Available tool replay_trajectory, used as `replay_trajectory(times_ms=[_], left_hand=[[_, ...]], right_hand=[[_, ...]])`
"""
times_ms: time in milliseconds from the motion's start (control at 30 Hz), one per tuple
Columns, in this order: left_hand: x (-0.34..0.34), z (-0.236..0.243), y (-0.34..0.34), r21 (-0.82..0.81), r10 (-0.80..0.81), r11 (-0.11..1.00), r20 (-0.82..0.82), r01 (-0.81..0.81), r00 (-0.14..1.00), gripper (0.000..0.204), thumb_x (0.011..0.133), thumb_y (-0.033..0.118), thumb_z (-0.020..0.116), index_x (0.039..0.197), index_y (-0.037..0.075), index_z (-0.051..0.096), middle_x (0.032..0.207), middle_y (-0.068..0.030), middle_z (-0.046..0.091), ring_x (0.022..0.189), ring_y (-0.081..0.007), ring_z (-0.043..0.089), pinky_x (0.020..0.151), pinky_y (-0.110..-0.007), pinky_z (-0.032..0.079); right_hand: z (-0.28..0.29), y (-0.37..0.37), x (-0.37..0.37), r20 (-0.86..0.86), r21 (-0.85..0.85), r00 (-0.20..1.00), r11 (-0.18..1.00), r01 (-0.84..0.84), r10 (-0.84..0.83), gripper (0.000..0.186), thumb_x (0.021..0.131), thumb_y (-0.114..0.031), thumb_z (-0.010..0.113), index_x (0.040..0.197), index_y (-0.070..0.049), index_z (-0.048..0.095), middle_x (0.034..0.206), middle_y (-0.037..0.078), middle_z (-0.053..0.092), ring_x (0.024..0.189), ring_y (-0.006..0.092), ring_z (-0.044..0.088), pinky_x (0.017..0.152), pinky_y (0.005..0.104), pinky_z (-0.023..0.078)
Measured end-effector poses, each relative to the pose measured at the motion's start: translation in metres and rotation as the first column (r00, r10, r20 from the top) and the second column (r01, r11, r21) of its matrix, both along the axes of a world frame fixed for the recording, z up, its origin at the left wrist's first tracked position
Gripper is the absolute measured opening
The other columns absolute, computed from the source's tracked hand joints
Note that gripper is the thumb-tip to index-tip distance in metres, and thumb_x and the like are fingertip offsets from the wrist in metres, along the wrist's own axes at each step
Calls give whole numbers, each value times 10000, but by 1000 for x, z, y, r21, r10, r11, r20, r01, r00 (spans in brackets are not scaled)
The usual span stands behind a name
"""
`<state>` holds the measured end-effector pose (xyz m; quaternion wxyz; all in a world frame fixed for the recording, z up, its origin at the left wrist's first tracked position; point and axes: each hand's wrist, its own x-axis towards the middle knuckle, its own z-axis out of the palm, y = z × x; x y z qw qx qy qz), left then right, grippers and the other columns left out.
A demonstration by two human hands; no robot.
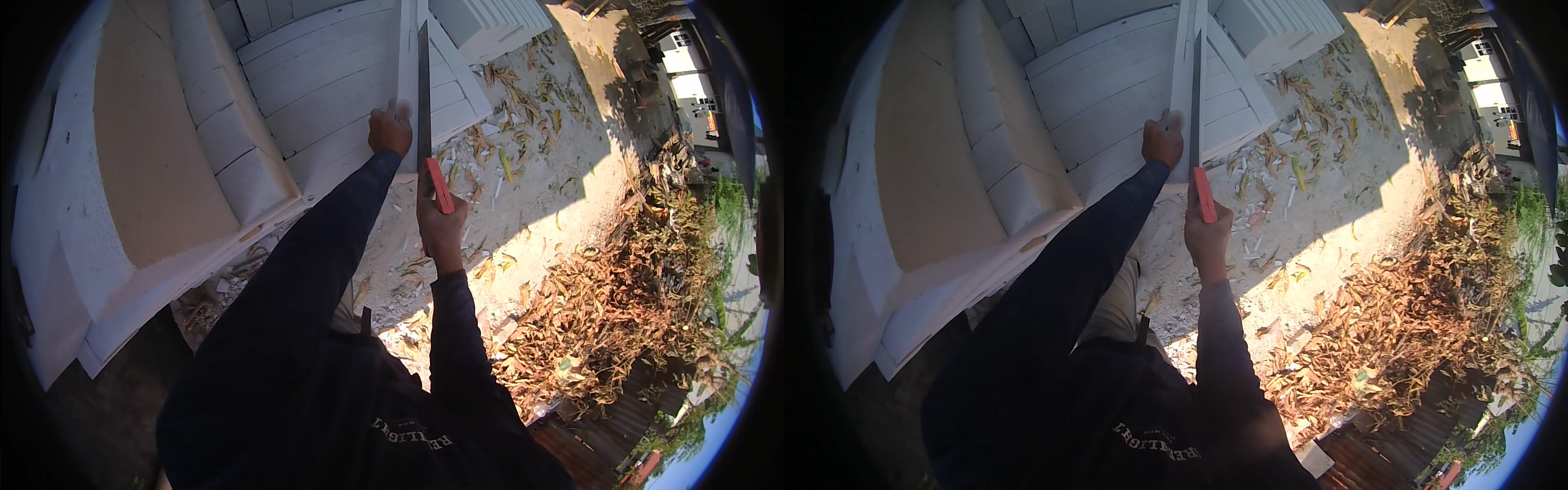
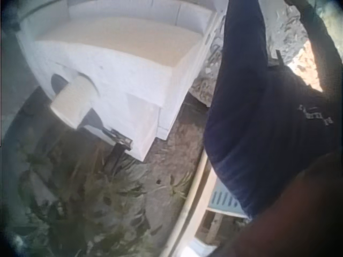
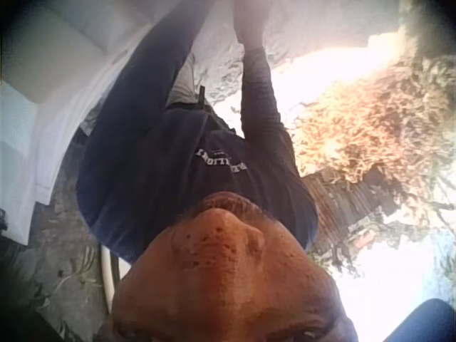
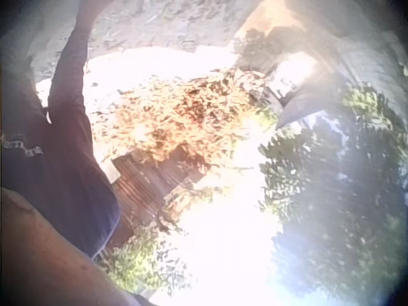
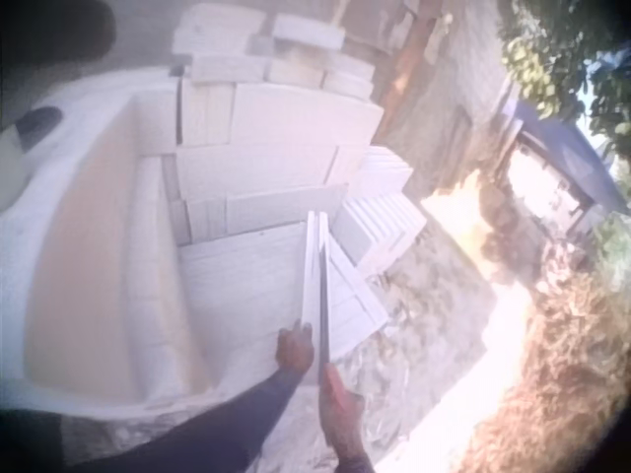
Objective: The person uses a hand saw to cut a long, thin piece of white wood. They hold the wood steady with their left hand while sawing with their right hand, creating a cut along the length of the piece.
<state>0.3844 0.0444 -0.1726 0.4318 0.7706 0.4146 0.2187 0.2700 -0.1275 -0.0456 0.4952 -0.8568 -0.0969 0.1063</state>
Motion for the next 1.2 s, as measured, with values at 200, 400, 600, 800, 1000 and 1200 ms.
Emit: replay_trajectory(times_ms=[200, 400, 600, 800, 1000, 1200], left_hand=[[2, 12, 1, -29, -1, 1000, 3, 1, 1000, 557, 1021, 510, 520, 1342, 83, 676, 1060, -256, 617, 1007, -422, 638, 882, -509, 515], [-3, 9, -2, -15, -20, 1000, 2, 20, 1000, 551, 1025, 495, 516, 1349, 76, 669, 1064, -260, 617, 1027, -424, 635, 892, -499, 516], [-3, 18, 1, -48, -37, 998, 0, 37, 999, 554, 1028, 491, 509, 1360, 73, 656, 1075, -272, 609, 1029, -435, 630, 896, -500, 515], [-5, 16, -3, -40, -40, 998, -25, 39, 999, 559, 1024, 500, 515, 1373, 86, 652, 1071, -272, 608, 1005, -429, 641, 881, -511, 522], [0, 12, 0, -19, -22, 1000, 7, 22, 1000, 549, 1017, 496, 536, 1348, 79, 671, 1050, -271, 617, 993, -432, 648, 871, -517, 524], [-1, 7, -2, -26, 18, 1000, 6, -18, 1000, 554, 1010, 498, 551, 1331, 63, 678, 1045, -265, 624, 1020, -442, 644, 881, -514, 519]], right_hand=[[4, 3, -1, 49, 25, 999, 1000, 4, -5, 166, 884, -41, 605, 768, 78, 612, 586, 88, 527, 576, 107, 465, 535, 359, 397], [3, -3, -6, 27, 14, 1000, 1000, -2, 2, 168, 867, -34, 613, 740, 73, 596, 575, 87, 506, 570, 108, 448, 531, 355, 385], [6, -5, -11, 31, 57, 999, 998, 19, -21, 176, 860, -36, 623, 730, 76, 582, 572, 78, 505, 570, 103, 435, 531, 349, 383], [3, -11, -8, -18, 0, 1000, 1000, 10, -10, 158, 841, -28, 609, 730, 75, 566, 586, 78, 516, 581, 107, 437, 541, 349, 392], [1, -8, -10, 61, 52, 998, 999, -12, 9, 171, 852, -30, 613, 724, 71, 562, 582, 71, 500, 578, 101, 439, 531, 351, 382], [-1, -12, -5, -20, 34, 1000, 999, -8, 8, 161, 837, -25, 605, 715, 68, 557, 576, 80, 498, 584, 112, 453, 544, 365, 386]])
